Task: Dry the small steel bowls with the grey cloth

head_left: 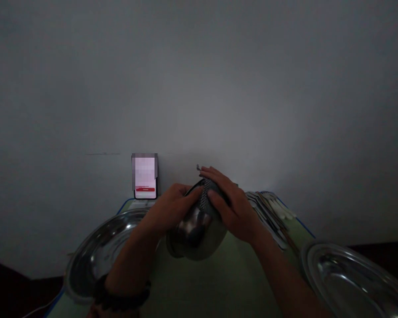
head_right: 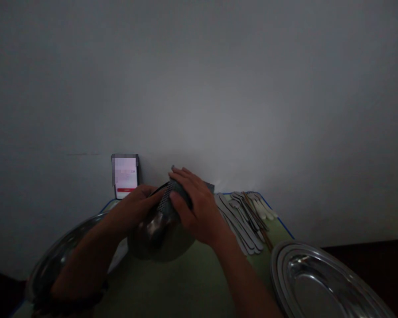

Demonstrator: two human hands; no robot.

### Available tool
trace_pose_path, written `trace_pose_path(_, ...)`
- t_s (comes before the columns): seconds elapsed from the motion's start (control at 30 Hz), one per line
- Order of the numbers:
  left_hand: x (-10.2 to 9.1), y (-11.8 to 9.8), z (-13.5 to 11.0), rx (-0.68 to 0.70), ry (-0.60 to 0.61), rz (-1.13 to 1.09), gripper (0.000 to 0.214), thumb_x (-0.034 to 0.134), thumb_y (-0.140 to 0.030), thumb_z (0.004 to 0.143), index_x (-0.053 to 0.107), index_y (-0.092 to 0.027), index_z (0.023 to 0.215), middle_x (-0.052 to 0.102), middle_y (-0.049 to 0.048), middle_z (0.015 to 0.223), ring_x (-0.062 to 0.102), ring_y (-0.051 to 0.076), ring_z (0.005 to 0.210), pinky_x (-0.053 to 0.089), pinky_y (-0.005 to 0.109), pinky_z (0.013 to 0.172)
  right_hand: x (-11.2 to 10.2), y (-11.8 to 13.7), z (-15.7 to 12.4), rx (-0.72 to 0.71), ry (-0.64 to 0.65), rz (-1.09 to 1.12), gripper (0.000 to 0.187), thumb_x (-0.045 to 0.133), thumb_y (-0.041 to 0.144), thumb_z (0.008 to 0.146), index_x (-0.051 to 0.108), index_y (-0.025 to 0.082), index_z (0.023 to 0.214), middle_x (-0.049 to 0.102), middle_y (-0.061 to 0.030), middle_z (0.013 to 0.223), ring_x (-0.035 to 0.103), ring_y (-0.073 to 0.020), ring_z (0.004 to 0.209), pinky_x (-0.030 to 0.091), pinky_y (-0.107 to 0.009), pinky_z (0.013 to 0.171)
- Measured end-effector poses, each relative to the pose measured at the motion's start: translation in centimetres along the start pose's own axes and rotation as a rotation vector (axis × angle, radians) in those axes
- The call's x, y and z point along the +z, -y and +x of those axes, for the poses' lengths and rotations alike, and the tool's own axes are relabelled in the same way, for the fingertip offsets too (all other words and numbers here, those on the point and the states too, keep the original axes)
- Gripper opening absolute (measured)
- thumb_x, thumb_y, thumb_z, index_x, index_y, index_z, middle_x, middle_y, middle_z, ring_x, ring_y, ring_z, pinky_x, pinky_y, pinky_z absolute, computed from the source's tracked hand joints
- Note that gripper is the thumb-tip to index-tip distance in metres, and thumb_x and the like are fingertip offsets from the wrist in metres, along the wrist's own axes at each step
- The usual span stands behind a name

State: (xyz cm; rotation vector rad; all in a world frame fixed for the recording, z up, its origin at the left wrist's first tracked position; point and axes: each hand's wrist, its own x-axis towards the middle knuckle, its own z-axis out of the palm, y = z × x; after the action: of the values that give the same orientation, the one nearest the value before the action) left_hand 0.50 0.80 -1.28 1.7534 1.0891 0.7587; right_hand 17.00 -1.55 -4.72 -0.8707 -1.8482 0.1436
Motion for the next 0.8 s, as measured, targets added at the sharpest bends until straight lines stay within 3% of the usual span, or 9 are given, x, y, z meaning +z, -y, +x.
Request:
trace_pose_path(0.1,-0.3,0.2,-0.1,0.036,0.103,-0.045,0.039,0.06,-0.05,0.075,0.054,-0.018,0.055,0.05,-0.0043,0.053,0.038,0.009,0.049,0.031,0.022,0.048,-0.7,0.1,0.1,-0.061,0.063,0.052,0.036,0.043,0.03,0.097,0.054,0.024,0.131,0.056,-0.004,0.14,0.042,-0.0175,0.137,0.032,-0.045,0.117)
trace_pose_path(0.23,-0.4,0.1,-0.1,0.067,0.152,-0.06,0.042,0.057,-0.053,0.079,0.055,-0.017,0.057,0.052,-0.0031,0.055,0.041,0.009,0.05,0.03,0.022,0.047,-0.6,-0.1,-0.1,0.041,0.009,0.121,0.039,0.038,0.032,0.099,0.047,0.03,0.137,0.057,-0.0033,0.139,0.049,-0.019,0.132,0.036,-0.05,0.114)
trace_pose_path(0.33,-0.2,-0.2,-0.2,0.043,0.128,-0.02,0.046,0.055,-0.057,0.08,0.057,-0.018,0.056,0.054,-0.0012,0.053,0.043,0.01,0.048,0.03,0.022,0.045,-0.1,-0.5,-0.3,0.11,-0.03,0.124,0.046,0.038,0.03,0.096,0.038,0.029,0.142,0.056,-0.0063,0.14,0.051,-0.0223,0.13,0.035,-0.055,0.113)
trace_pose_path(0.47,0.0,-0.6,-0.3,0.043,0.099,0.0,0.048,0.054,-0.058,0.08,0.058,-0.018,0.055,0.053,-0.0013,0.051,0.043,0.011,0.046,0.03,0.022,0.044,0.1,-0.9,-0.4,0.091,-0.07,0.125,0.049,0.039,0.026,0.093,0.035,0.028,0.142,0.051,-0.0083,0.144,0.047,-0.0239,0.133,0.034,-0.057,0.113)
trace_pose_path(0.67,0.3,-0.5,-0.3,0.03,0.014,-0.104,0.043,0.056,-0.057,0.079,0.061,-0.018,0.059,0.057,-0.0011,0.053,0.046,0.011,0.046,0.032,0.023,0.044,0.2,-0.9,-0.3,0.116,-0.214,0.074,0.035,0.05,0.03,0.09,0.046,0.024,0.125,0.052,-0.0115,0.14,0.049,-0.0254,0.13,0.037,-0.055,0.11)
trace_pose_path(0.8,0.3,-0.3,-0.2,0.01,-0.026,-0.102,0.045,0.057,-0.059,0.077,0.06,-0.018,0.057,0.058,-0.0005,0.054,0.046,0.011,0.047,0.031,0.023,0.045,0.3,-0.8,-0.2,0.151,-0.185,0.064,0.029,0.05,0.032,0.091,0.051,0.024,0.118,0.059,-0.0106,0.13,0.055,-0.0248,0.122,0.04,-0.053,0.107)
